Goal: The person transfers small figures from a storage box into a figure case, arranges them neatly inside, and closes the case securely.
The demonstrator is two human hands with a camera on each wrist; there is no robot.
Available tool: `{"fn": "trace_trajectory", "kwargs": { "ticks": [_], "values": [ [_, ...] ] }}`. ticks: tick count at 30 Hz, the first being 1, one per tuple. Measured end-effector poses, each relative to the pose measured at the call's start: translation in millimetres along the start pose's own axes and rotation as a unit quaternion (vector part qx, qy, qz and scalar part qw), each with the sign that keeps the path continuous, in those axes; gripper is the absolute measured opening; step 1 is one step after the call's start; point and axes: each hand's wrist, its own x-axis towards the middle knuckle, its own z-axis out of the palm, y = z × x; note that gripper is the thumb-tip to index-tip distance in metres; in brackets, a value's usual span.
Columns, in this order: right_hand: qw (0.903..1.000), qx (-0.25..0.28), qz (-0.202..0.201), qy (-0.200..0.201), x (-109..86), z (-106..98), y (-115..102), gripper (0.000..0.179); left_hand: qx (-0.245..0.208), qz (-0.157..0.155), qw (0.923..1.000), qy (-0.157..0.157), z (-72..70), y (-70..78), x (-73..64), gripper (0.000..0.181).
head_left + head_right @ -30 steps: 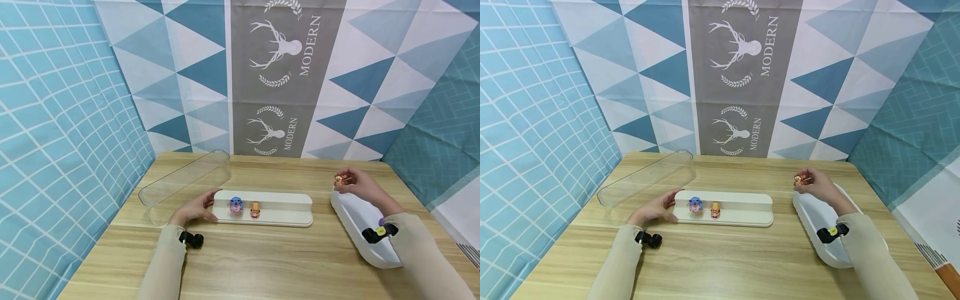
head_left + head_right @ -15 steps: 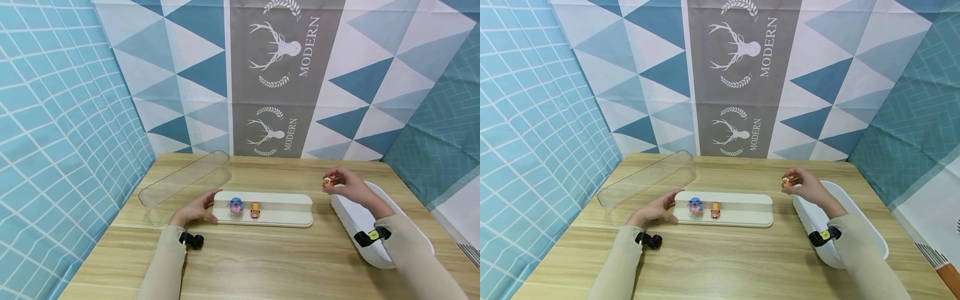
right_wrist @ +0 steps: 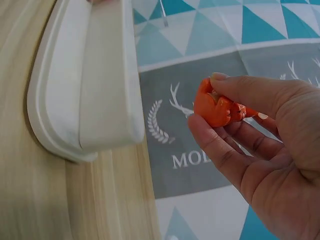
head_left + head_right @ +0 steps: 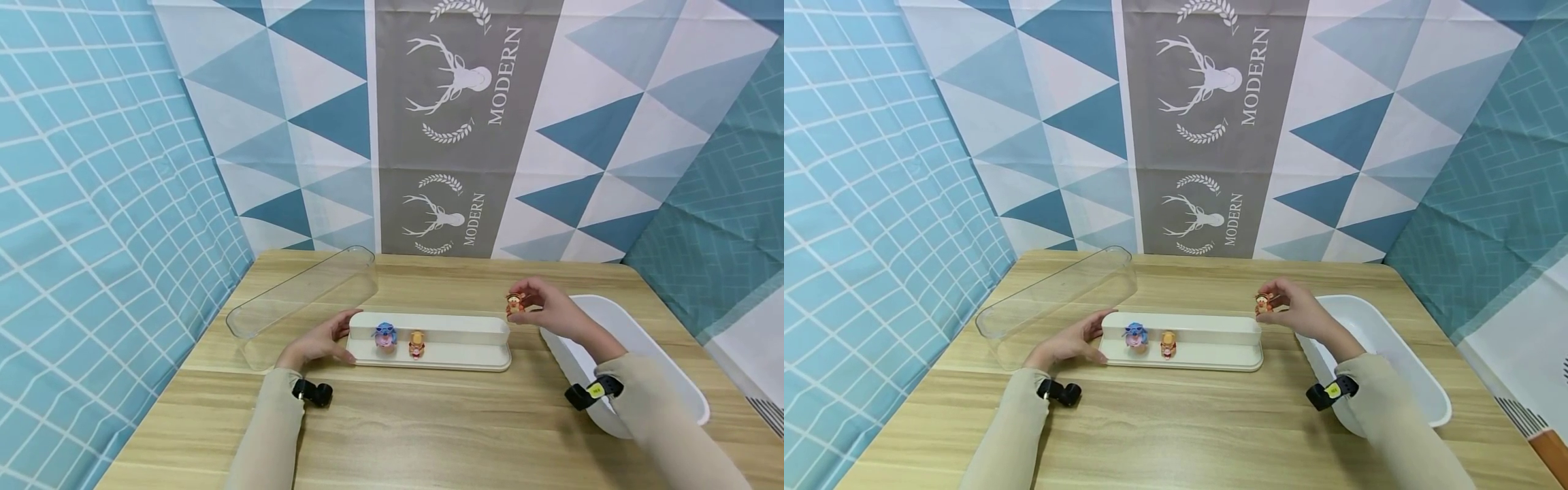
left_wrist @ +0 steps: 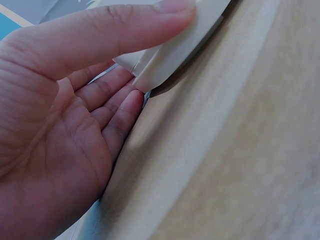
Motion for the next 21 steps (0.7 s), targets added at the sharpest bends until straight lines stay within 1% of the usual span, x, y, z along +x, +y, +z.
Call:
{"fn": "trace_trajectory", "kwargs": {
  "ticks": [5,11,16,21],
  "values": [
    [0.9993,0.029,-0.015,-0.017,2.9,9.0,-0.1,0.042,-0.002,-0.005,1.0000,0.000,-0.3,-0.7,-0.2,0.107],
    [0.9985,0.044,-0.028,-0.015,5.2,18.5,2.1,0.042,-0.001,-0.007,1.0000,0.001,0.4,0.2,-0.3,0.107],
    [0.9972,0.069,-0.019,-0.024,5.4,26.7,3.0,0.043,0.002,-0.008,1.0000,0.002,0.6,1.6,-0.5,0.107],
    [0.9964,0.077,-0.020,-0.028,6.3,34.1,3.6,0.042,-0.002,-0.007,1.0000,0.003,0.6,0.5,-0.1,0.107]
  ]
}}
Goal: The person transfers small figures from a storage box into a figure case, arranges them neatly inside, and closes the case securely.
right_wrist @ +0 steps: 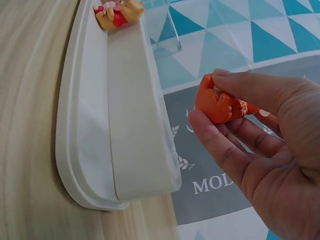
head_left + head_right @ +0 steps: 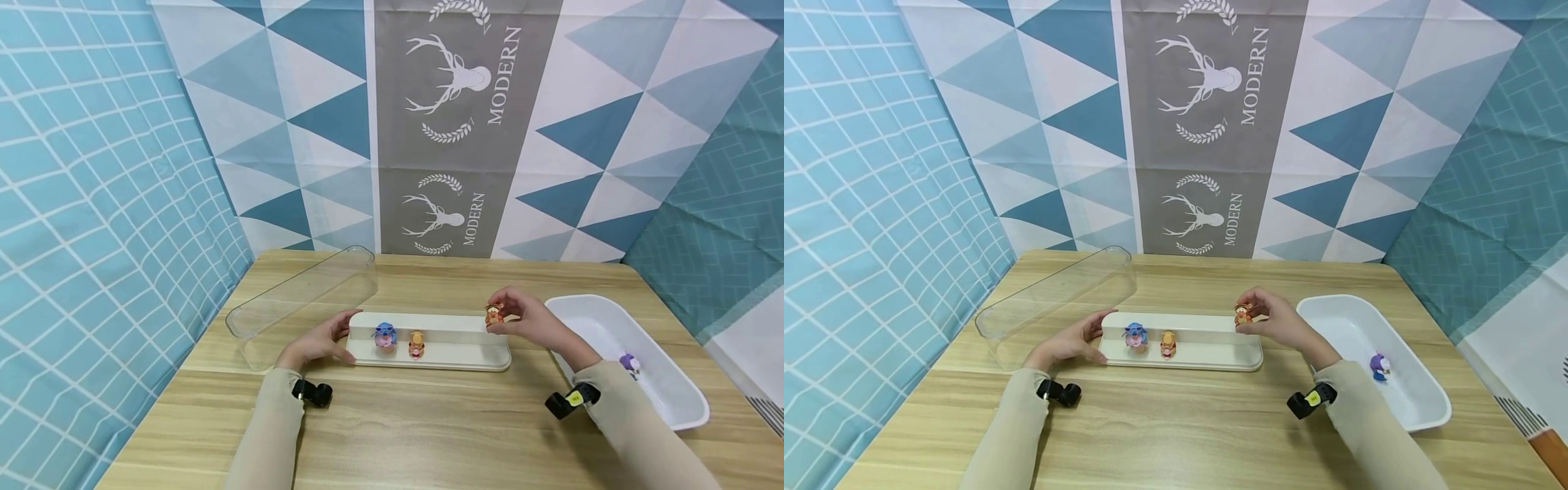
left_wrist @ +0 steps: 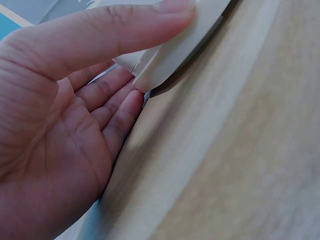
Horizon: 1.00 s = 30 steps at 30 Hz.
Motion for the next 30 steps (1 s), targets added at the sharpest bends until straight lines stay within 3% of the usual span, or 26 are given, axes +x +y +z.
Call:
{"fn": "trace_trajectory", "kwargs": {
  "ticks": [18,30],
  "values": [
    [0.9991,0.035,-0.005,-0.025,5.6,25.8,5.7,0.042,0.007,0.003,1.0000,-0.002,-0.6,-0.8,-0.5,0.106],
    [0.9968,0.065,-0.038,-0.028,7.6,48.2,9.1,0.041,0.010,0.005,0.9999,0.001,-0.4,0.2,-0.6,0.106]
  ]
}}
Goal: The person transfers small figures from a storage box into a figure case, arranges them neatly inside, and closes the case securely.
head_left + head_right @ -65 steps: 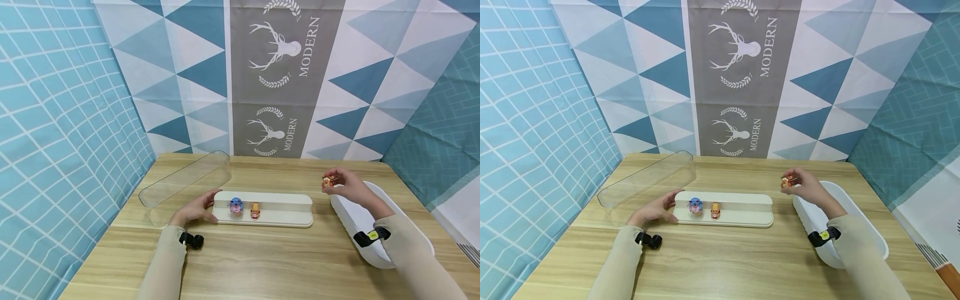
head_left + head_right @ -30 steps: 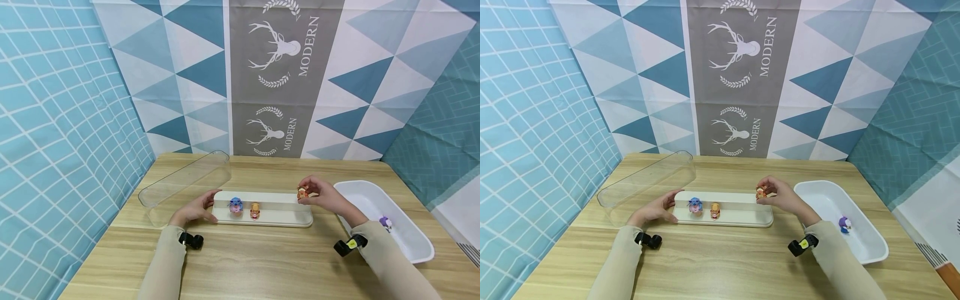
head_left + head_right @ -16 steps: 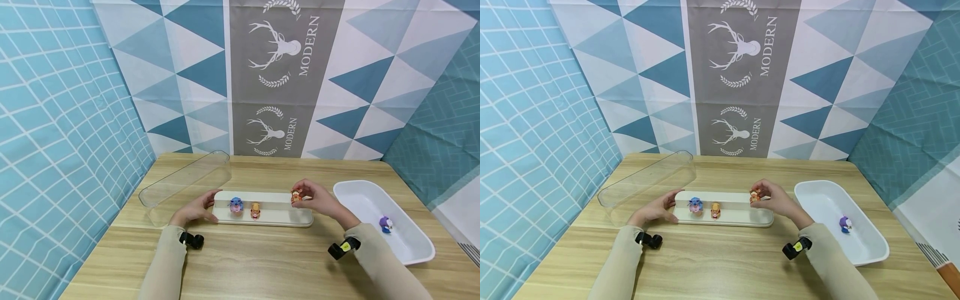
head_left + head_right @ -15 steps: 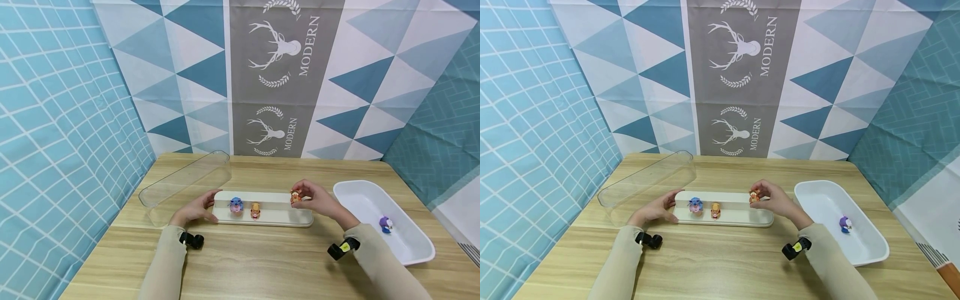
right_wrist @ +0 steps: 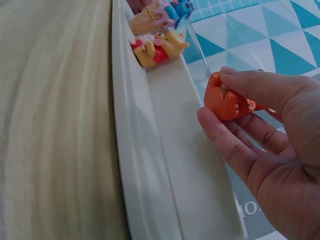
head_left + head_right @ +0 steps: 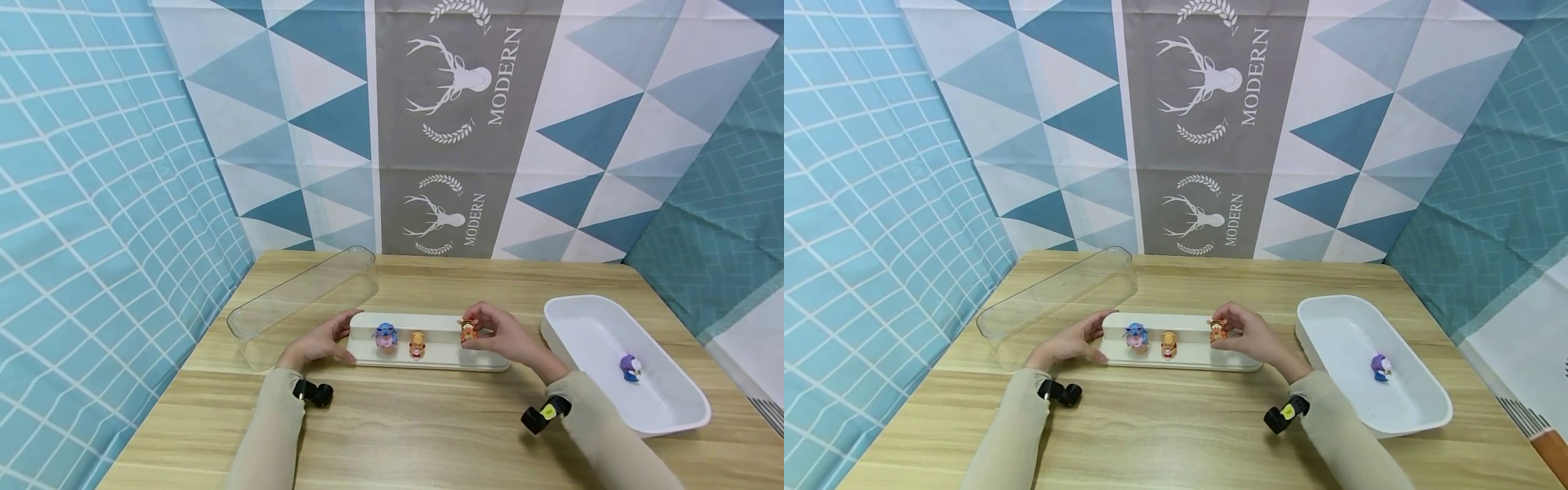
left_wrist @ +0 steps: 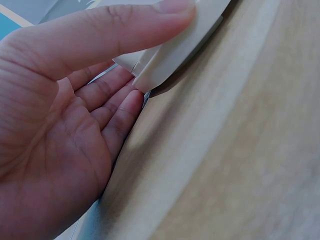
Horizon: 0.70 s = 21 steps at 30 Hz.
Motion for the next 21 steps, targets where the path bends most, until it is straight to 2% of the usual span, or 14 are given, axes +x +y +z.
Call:
{"fn": "trace_trajectory", "kwargs": {
  "ticks": [7,11,16,21],
  "values": [
    [0.9998,0.017,0.008,-0.002,3.2,15.7,2.0,0.041,-0.001,0.005,1.0000,-0.001,0.0,-1.2,0.6,0.105],
    [0.9998,0.018,-0.006,-0.001,3.9,25.0,3.6,0.041,0.000,0.005,1.0000,-0.001,-0.2,-1.7,0.8,0.106],
    [0.9994,0.007,-0.030,0.017,5.4,34.5,4.7,0.039,0.004,0.003,1.0000,0.000,-0.1,-1.0,0.7,0.106],
    [0.9989,0.000,-0.030,0.035,6.3,40.5,3.1,0.038,-0.003,-0.001,1.0000,0.001,-0.1,-1.2,0.4,0.106]
  ]
}}
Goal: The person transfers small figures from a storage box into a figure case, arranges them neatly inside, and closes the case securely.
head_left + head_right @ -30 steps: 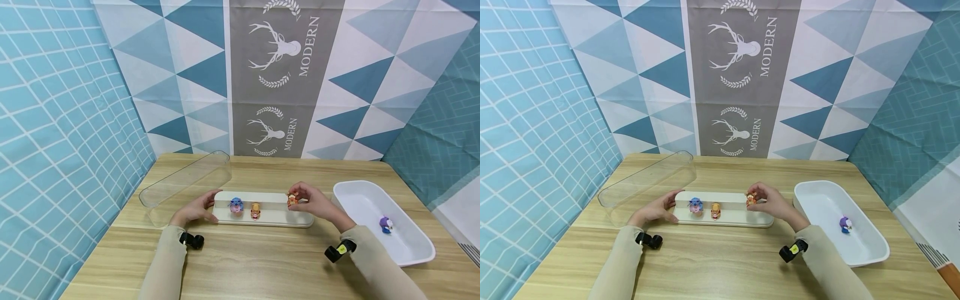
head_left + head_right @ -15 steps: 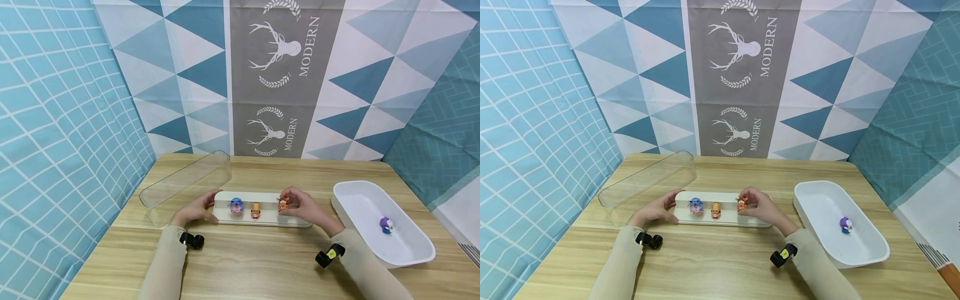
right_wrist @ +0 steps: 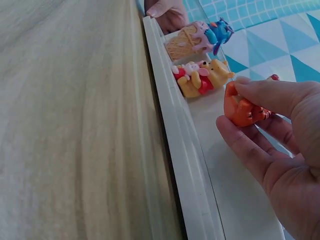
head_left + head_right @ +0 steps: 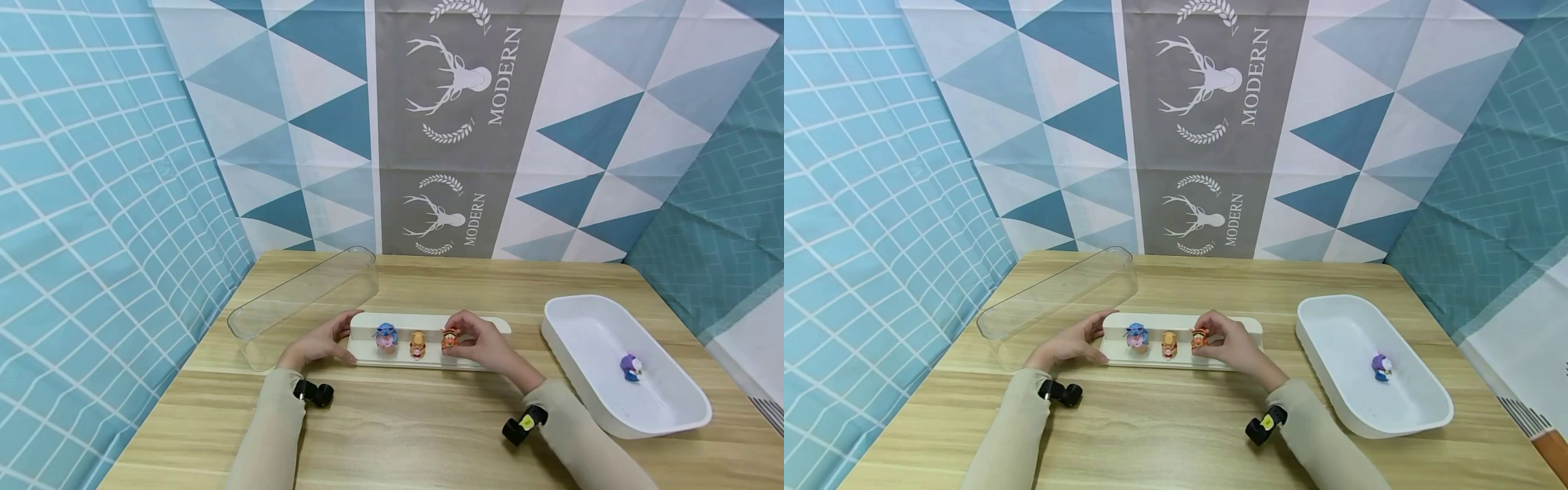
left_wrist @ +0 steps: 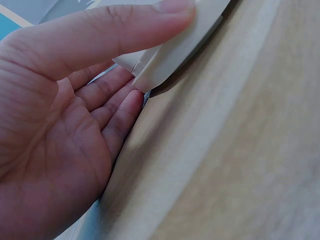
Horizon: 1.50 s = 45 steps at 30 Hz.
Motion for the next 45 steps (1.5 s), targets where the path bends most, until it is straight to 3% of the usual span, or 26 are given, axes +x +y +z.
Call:
{"fn": "trace_trajectory", "kwargs": {
  "ticks": [14,24,35,40,45],
  "values": [
    [0.9956,-0.086,-0.017,0.033,-6.3,14.9,6.0,0.031,0.009,0.002,0.9999,-0.004,0.3,-2.1,-2.5,0.105],
    [0.9890,-0.131,-0.062,0.030,-8.4,16.5,3.2,0.030,0.001,0.000,1.0000,-0.003,1.6,0.2,-2.3,0.105],
    [0.9791,-0.191,-0.063,0.026,-6.9,18.6,0.9,0.033,0.003,0.001,1.0000,-0.003,1.7,2.1,-2.0,0.104],
    [0.9685,-0.240,-0.065,0.019,-4.4,19.4,-1.1,0.033,0.007,0.002,1.0000,-0.002,1.1,1.8,-1.6,0.105],
    [0.9464,-0.307,-0.100,0.013,-3.6,20.6,-2.6,0.035,0.008,0.004,1.0000,0.000,1.2,1.7,-1.2,0.105]
  ]
}}
